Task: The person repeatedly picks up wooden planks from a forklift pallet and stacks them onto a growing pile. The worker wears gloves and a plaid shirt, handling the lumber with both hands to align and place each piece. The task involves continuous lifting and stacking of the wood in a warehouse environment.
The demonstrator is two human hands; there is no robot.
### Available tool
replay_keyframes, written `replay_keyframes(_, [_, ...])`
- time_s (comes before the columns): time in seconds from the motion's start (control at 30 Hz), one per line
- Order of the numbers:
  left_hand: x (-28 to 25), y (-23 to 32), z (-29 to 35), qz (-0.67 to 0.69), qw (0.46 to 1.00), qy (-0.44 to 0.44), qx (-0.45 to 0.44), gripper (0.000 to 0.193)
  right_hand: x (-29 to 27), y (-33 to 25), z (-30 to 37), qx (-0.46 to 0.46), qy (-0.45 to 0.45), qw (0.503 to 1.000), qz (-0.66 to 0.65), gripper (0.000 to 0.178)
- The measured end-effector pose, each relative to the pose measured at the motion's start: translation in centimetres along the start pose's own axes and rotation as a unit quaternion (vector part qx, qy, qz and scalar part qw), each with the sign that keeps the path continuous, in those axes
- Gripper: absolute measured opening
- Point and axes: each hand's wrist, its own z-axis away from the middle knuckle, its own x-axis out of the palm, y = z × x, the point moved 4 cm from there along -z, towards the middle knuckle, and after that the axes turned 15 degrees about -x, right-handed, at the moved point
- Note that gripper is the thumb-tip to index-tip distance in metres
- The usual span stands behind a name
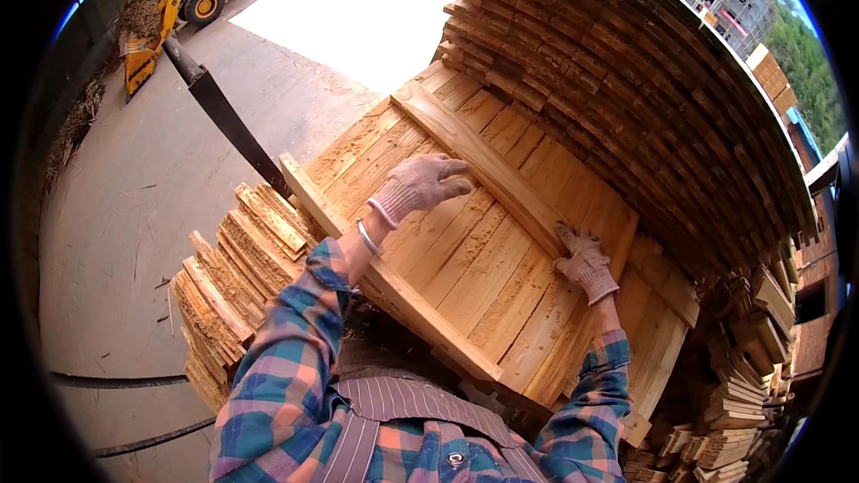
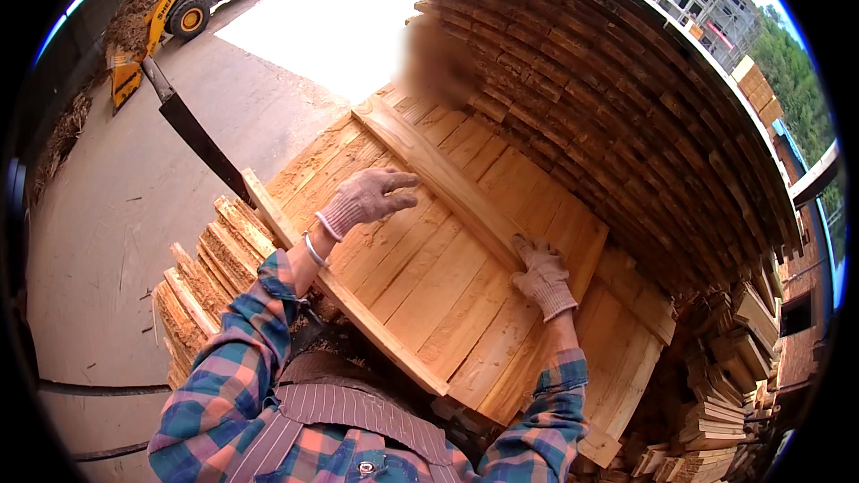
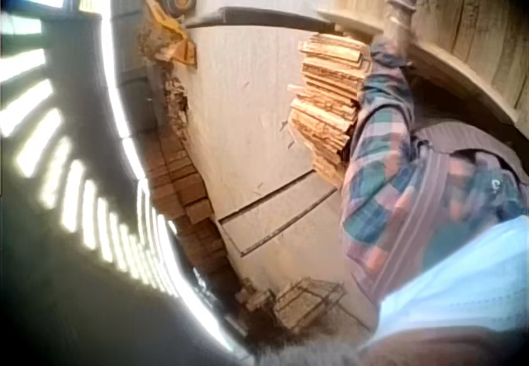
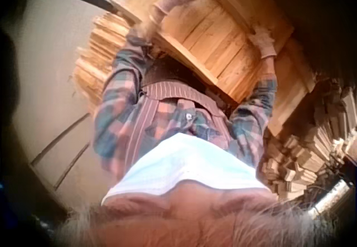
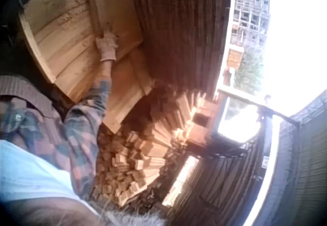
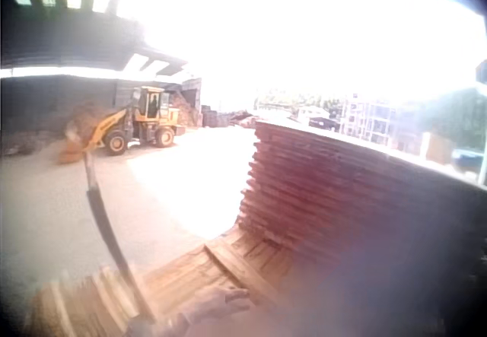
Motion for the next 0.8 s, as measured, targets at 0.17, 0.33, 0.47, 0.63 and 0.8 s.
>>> replay_keyframes(0.17, [4.4,-1.4,-5.4,-0.062,0.965,0.240,0.083,0.051,-3.7,-7.6,-2.9,-0.153,0.169,0.973,-0.038,0.077])
replay_keyframes(0.33, [1.2,-4.9,-6.7,0.139,0.941,0.305,-0.039,0.048,-1.6,-10.6,-3.9,-0.130,0.109,0.981,0.096,0.078])
replay_keyframes(0.47, [2.0,-5.1,-7.9,0.121,0.927,0.352,-0.042,0.046,-1.1,-8.5,-11.6,-0.112,0.110,0.986,0.062,0.075])
replay_keyframes(0.63, [1.3,-6.7,-7.6,0.103,0.940,0.308,-0.100,0.039,-2.3,-5.7,-15.7,-0.177,0.159,0.968,-0.078,0.067])
replay_keyframes(0.8, [1.8,-6.5,-7.5,0.107,0.931,0.331,-0.107,0.032,-3.5,-3.6,-20.2,-0.120,0.121,0.983,-0.061,0.065])
